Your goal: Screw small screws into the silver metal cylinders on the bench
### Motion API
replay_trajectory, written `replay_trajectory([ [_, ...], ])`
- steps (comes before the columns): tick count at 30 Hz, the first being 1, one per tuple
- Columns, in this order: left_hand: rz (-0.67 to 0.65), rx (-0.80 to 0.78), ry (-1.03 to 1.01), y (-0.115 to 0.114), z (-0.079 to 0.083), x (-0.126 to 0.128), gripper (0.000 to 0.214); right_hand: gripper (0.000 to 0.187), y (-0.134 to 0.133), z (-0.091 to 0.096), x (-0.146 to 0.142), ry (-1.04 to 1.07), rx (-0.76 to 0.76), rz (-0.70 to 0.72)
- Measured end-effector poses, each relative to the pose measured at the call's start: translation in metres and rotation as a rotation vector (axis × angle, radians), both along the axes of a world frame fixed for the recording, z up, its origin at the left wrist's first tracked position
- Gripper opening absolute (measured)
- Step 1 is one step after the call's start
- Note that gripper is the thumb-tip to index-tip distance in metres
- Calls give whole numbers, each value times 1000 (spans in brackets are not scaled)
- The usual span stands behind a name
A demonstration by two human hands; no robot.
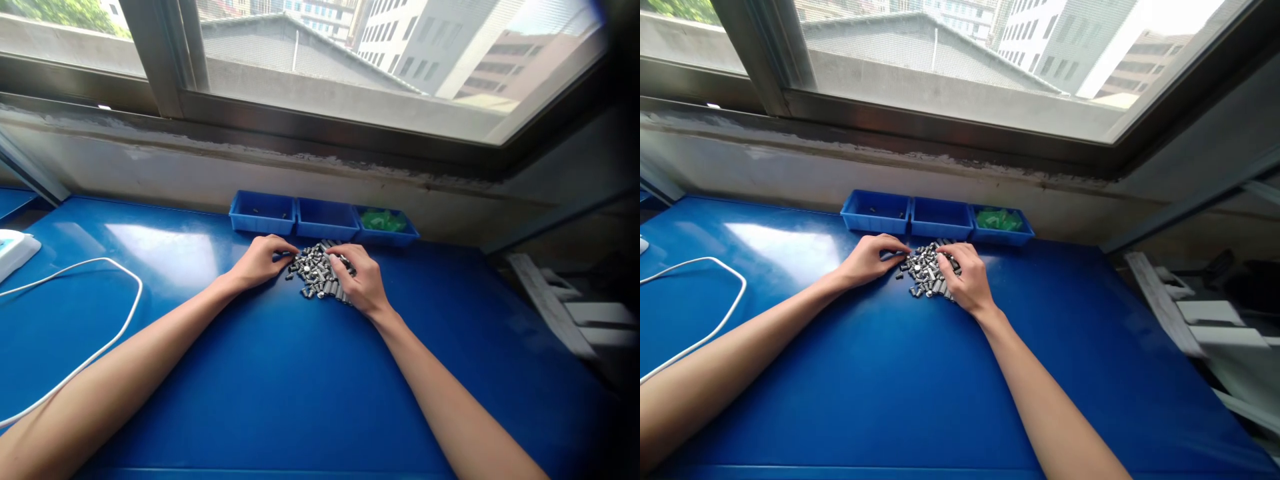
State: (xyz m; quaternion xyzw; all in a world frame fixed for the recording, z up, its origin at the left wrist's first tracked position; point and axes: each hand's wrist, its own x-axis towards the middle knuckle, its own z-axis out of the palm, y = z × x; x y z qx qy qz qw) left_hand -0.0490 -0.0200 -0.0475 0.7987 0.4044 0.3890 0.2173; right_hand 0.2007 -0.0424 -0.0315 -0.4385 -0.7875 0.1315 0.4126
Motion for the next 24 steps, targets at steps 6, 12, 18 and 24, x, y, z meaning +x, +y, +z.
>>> replay_trajectory([
  [6, 69, -230, -329, 1, 2, 0, 23, 17, 0, -1, 0, -8, -12, 0],
  [12, 18, -531, -740, 2, 10, -6, 45, 17, 1, -1, 0, -4, -10, 2],
  [18, -56, -660, -963, 2, 10, -3, 39, 17, 1, -1, 1, 2, -12, 14],
  [24, 89, -467, -959, 3, 14, 2, 33, 17, 2, -3, 1, 6, -20, 15],
])
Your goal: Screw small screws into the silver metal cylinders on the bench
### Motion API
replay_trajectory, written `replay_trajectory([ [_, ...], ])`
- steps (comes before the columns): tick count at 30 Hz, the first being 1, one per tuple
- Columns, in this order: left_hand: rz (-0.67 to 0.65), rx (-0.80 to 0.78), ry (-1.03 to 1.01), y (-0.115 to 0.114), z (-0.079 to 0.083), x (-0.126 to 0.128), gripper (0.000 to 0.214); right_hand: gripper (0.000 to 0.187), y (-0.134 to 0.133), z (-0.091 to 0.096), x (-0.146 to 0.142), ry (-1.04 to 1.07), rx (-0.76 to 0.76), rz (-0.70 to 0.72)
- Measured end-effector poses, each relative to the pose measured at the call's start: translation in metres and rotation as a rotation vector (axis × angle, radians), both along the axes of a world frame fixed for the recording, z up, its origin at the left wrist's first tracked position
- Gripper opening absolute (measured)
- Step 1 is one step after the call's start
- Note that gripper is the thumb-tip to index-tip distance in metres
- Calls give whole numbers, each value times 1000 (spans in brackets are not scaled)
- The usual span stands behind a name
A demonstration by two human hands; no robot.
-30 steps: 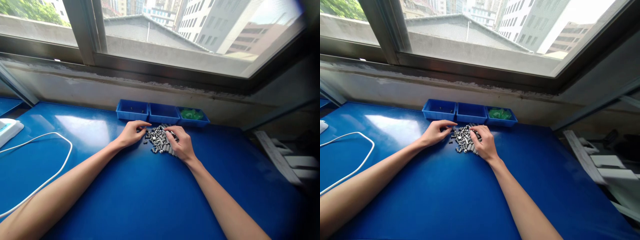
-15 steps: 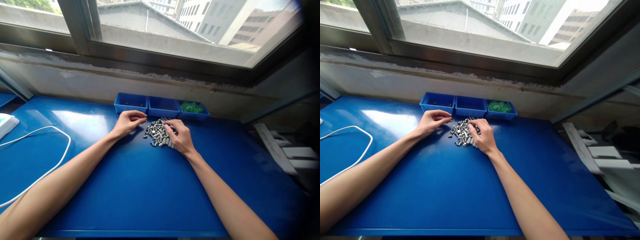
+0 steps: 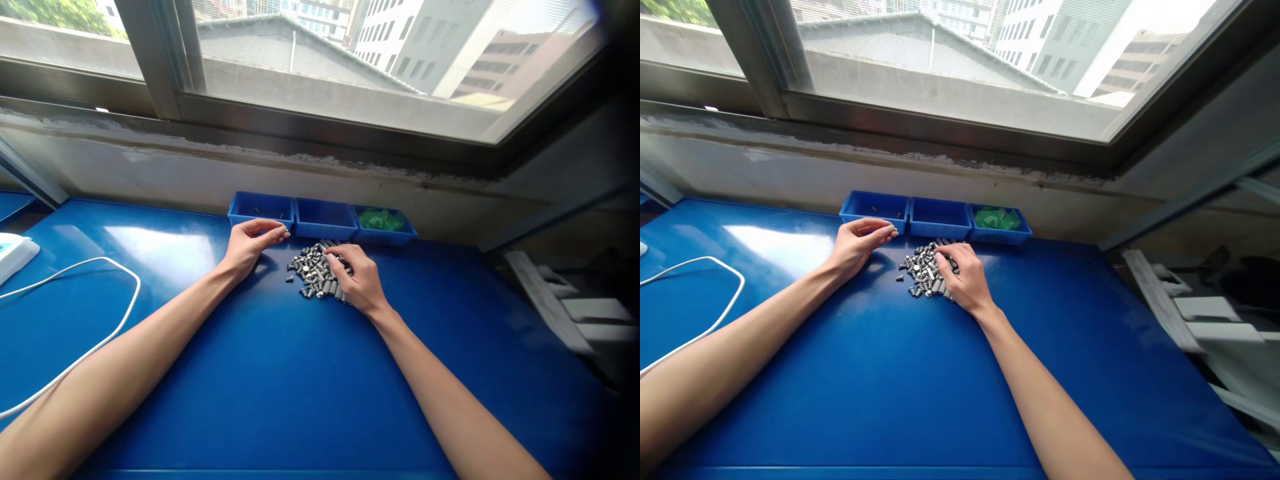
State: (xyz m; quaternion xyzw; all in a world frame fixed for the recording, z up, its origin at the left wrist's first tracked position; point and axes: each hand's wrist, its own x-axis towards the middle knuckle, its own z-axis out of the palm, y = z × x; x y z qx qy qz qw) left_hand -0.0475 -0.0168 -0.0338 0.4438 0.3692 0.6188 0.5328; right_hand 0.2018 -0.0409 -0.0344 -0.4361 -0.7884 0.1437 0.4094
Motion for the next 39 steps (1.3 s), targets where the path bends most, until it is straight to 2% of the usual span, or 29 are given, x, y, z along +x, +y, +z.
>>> replay_trajectory([
  [4, 174, 96, 58, 6, 4, 1, 36, 17, 0, -1, 1, 1, -1, -2],
  [9, 207, 140, 117, 6, 4, 1, 42, 18, 0, -1, 1, 4, 1, -11],
  [13, 81, 198, 373, -2, 2, 1, 33, 18, 0, 1, 0, -3, 7, -18],
  [16, -54, 373, 647, -5, 1, 0, 23, 19, -1, 2, -1, -11, 11, -25],
  [18, -171, 493, 780, -4, 1, -2, 26, 19, -1, 2, -1, -18, 9, -26],
  [20, -267, 558, 851, -2, -1, -5, 30, 21, -1, 2, -1, -24, 4, -24],
  [22, -299, 580, 879, 0, -3, -7, 29, 21, -1, 2, -1, -27, 3, -23],
  [27, -264, 564, 882, 2, -8, -9, 23, 21, -1, 2, -1, -29, 12, -30],
  [31, -167, 472, 865, 1, -7, -9, 17, 21, 0, 2, -1, -23, 13, -33],
  [36, -96, 285, 637, 3, -4, -8, 30, 20, 0, 1, -1, -18, 13, -30],
  [39, -117, 198, 506, 5, -3, -8, 39, 21, 0, 0, -1, -13, 8, -25],
])
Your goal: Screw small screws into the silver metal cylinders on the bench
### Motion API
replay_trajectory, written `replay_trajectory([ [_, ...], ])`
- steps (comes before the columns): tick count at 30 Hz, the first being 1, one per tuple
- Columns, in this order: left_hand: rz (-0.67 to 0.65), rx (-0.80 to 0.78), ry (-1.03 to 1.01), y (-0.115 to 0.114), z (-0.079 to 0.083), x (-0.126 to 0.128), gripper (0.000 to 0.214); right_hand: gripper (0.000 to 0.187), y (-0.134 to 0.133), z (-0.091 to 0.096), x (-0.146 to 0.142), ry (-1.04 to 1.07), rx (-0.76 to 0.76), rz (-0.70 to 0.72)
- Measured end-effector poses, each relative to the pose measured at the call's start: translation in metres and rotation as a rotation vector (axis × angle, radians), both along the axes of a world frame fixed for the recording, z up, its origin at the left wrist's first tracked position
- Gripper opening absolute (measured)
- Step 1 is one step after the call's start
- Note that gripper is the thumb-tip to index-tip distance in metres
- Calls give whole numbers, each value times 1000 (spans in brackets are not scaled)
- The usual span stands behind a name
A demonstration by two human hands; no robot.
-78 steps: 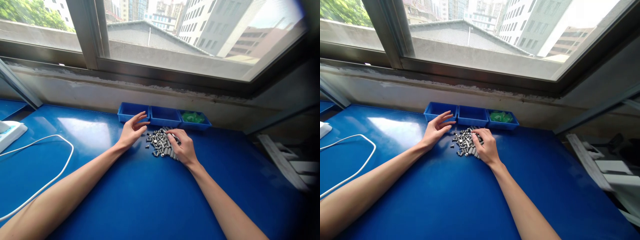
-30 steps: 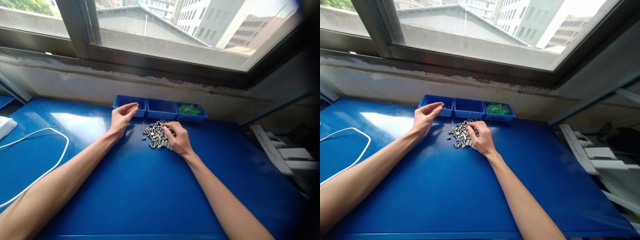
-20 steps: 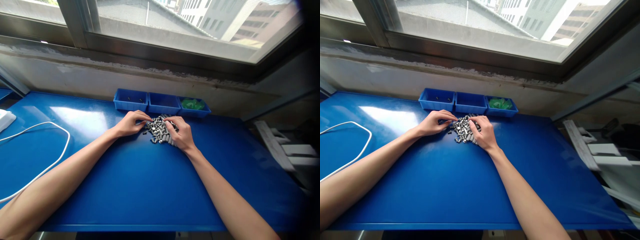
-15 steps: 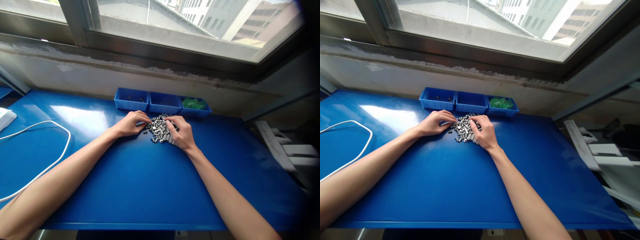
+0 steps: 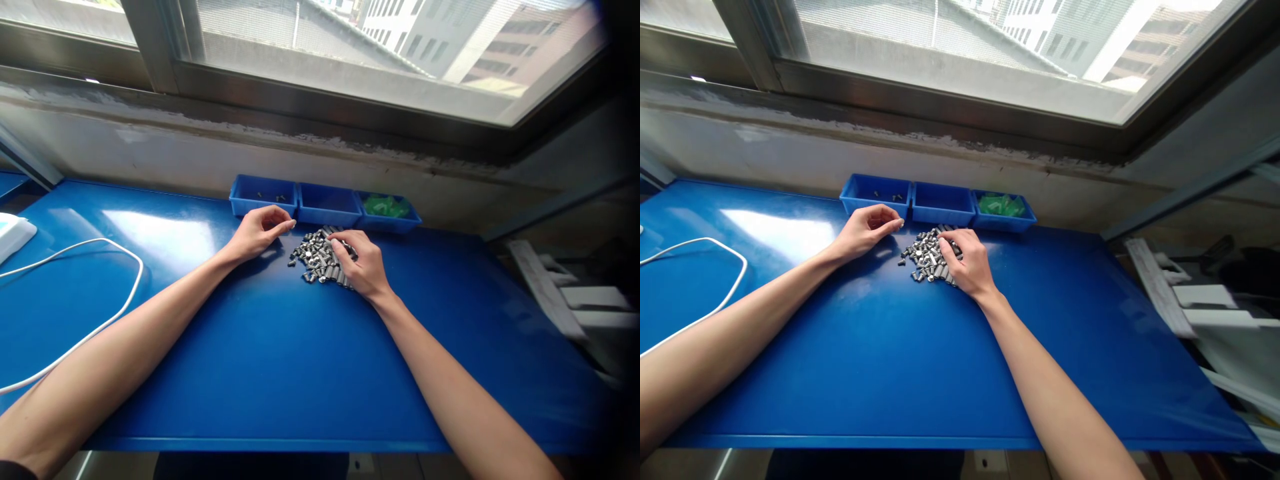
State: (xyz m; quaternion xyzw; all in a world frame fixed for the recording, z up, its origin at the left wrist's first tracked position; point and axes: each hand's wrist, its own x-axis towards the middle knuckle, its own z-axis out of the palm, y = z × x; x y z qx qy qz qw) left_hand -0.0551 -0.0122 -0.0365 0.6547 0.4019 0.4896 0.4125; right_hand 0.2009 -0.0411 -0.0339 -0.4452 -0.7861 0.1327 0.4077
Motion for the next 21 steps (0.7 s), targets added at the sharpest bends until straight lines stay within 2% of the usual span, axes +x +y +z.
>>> replay_trajectory([
  [6, -79, -114, -77, -4, 4, 0, 43, 20, 0, 0, 0, -5, 4, 6],
  [9, -30, -137, -153, -5, 4, 0, 43, 20, 0, 0, -1, -8, 3, 5],
  [12, 49, -110, -321, -2, 2, 0, 44, 19, 0, 0, -1, -6, 11, 7],
  [15, 62, -99, -464, 2, -1, -1, 51, 19, 0, 0, -1, -3, 10, 13],
  [21, 49, -147, -439, 3, -1, -2, 71, 20, 0, 1, -1, -5, 7, 10],
])
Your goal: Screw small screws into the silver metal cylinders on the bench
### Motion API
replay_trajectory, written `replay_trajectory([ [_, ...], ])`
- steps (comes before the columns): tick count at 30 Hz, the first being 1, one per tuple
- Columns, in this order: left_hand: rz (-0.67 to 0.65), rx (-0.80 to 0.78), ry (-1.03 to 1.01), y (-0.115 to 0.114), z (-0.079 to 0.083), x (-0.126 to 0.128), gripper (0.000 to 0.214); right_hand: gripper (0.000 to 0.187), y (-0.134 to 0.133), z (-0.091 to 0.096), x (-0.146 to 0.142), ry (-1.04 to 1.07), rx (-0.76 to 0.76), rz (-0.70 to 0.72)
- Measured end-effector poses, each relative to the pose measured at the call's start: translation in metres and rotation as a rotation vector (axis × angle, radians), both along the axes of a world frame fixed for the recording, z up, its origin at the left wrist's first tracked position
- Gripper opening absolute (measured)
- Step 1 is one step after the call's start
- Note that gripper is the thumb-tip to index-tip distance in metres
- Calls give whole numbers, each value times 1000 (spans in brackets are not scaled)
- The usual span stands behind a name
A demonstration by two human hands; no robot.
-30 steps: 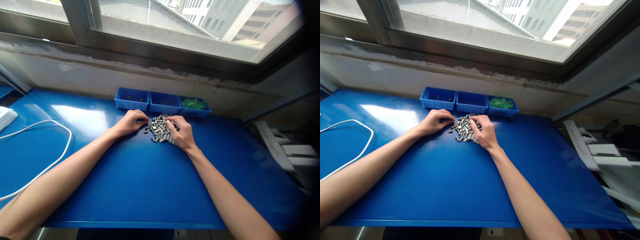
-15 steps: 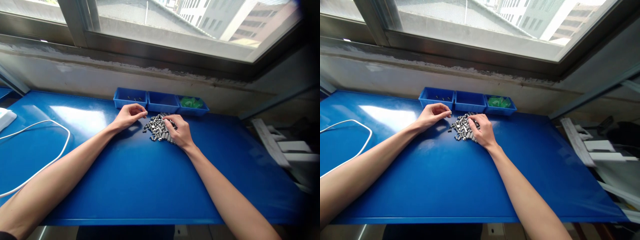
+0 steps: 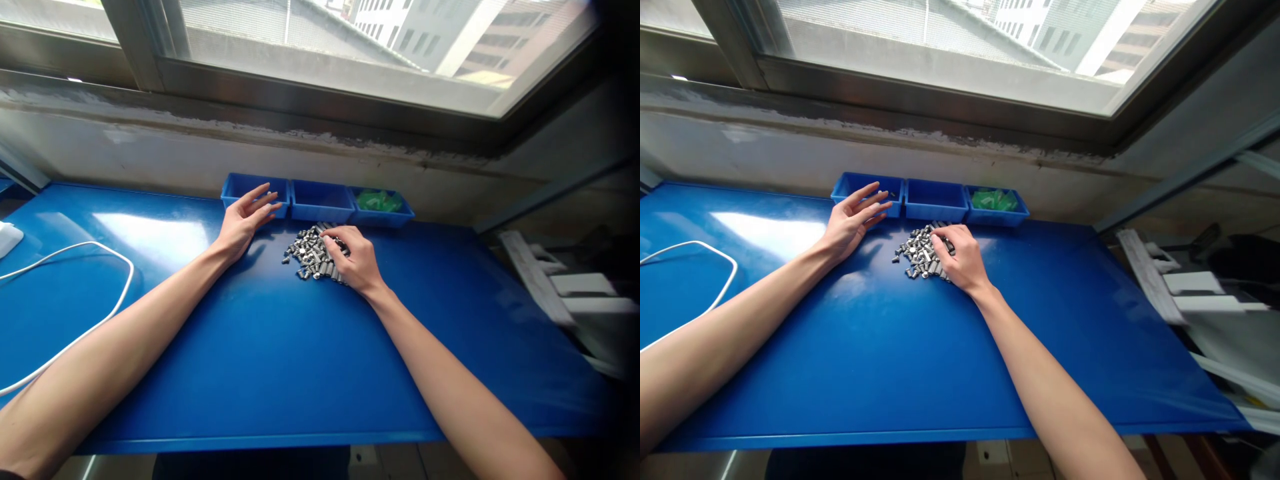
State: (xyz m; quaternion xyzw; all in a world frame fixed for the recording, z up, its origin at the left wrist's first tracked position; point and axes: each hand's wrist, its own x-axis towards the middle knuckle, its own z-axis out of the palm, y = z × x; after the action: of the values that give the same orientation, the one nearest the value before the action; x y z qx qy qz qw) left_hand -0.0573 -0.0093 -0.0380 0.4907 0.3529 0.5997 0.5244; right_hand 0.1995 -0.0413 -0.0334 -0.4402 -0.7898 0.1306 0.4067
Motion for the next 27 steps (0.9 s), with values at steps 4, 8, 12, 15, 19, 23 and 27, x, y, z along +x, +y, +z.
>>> replay_trajectory([
  [4, -34, 17, 43, -2, 0, 1, 68, 20, 0, 0, 0, -3, -8, 0],
  [8, -9, 68, 131, -4, 0, 3, 45, 19, 0, 0, 0, -5, 3, -1],
  [12, -58, 73, 324, -9, 4, 4, 35, 19, 0, 0, 0, -8, -2, -3],
  [15, -175, 130, 507, -12, 8, 4, 34, 19, 0, 0, 0, -18, -2, -5],
  [19, -265, 312, 718, -10, 8, 4, 27, 18, 0, 1, 0, -21, -2, -5],
  [23, -258, 392, 779, -7, 4, 4, 22, 18, 0, 0, 0, -17, 0, -1],
  [27, -215, 391, 777, -7, 0, 5, 20, 18, 0, -1, 1, -16, 3, 1],
])
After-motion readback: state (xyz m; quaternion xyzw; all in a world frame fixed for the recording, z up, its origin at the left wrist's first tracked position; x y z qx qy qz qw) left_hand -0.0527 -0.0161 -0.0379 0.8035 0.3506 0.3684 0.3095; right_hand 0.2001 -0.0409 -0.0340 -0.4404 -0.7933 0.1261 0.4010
